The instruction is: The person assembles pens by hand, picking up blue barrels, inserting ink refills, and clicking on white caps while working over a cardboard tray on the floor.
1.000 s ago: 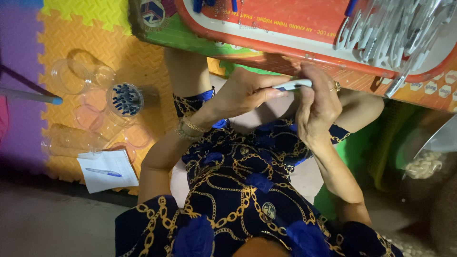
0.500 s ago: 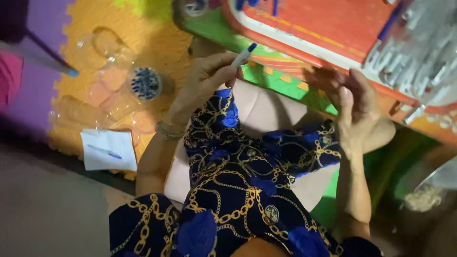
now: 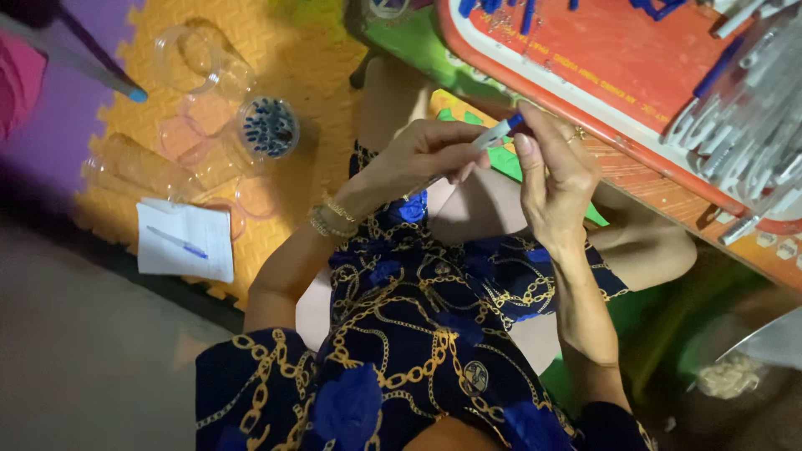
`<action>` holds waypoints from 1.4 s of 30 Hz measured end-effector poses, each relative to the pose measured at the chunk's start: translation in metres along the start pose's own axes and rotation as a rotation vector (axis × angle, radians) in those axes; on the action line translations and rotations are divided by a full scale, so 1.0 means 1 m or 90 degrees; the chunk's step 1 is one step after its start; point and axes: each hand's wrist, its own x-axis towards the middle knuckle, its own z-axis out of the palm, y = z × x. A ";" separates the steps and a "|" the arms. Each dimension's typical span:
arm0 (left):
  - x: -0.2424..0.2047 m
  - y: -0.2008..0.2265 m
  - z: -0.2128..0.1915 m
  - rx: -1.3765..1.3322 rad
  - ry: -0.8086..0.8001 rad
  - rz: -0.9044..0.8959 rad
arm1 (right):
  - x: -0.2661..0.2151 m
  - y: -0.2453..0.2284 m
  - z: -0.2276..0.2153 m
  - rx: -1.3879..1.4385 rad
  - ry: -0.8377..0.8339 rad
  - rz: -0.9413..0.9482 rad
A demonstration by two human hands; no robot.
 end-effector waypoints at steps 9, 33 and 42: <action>-0.005 -0.033 -0.012 -0.013 -0.016 0.054 | -0.011 -0.003 0.003 -0.170 -0.018 -0.144; -0.010 -0.016 -0.030 0.001 0.132 -0.112 | -0.049 0.017 0.024 0.166 0.009 0.159; 0.000 -0.044 -0.005 -0.034 0.025 -0.171 | -0.044 0.037 0.031 0.182 0.124 0.153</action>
